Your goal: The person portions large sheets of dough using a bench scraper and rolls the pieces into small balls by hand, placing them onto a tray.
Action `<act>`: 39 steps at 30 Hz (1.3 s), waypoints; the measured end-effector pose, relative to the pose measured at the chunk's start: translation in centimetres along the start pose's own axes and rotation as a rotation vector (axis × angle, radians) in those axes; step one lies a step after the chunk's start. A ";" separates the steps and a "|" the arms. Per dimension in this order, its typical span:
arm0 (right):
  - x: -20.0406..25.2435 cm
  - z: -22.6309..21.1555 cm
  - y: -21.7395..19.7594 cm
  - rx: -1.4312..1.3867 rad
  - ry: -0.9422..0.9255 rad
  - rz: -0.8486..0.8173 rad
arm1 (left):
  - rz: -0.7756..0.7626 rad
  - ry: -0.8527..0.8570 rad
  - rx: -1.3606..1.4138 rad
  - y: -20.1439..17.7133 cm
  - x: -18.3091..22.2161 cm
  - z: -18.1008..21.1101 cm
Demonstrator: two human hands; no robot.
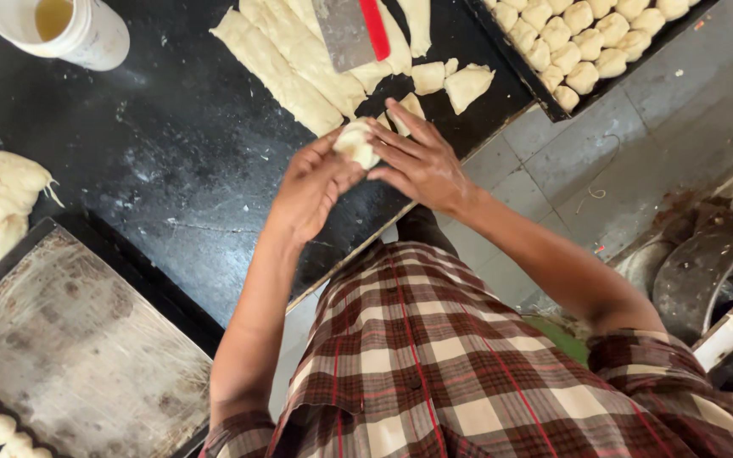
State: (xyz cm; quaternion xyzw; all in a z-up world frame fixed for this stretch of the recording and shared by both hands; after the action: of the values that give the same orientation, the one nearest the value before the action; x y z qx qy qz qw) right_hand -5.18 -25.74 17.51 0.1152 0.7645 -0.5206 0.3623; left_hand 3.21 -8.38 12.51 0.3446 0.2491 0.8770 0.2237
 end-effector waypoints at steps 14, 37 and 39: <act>-1.3 3.6 1.6 -1.213 1.128 -0.151 | -0.100 0.501 -0.538 0.8 1.0 1.6; -2.3 14.3 -3.3 -0.513 0.338 -0.011 | -0.097 0.555 -0.499 8.4 -8.3 0.6; -2.0 13.8 -5.3 -0.305 -0.117 0.175 | -0.039 0.595 -0.504 10.0 -9.0 0.1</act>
State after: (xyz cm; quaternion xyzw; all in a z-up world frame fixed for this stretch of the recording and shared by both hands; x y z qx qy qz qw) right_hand -0.65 -39.78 19.94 0.0944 0.7994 -0.3708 0.4633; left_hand 7.09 -21.18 14.02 0.0049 0.0866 0.9679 0.2359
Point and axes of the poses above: each hand's wrist, its own x-axis away from the middle knuckle, its own y-axis out of the palm, z = x × y, the point moved 3 cm from there along -x, towards the middle knuckle, and after that the axes turned 10 degrees about z, right-handed, at the moved point
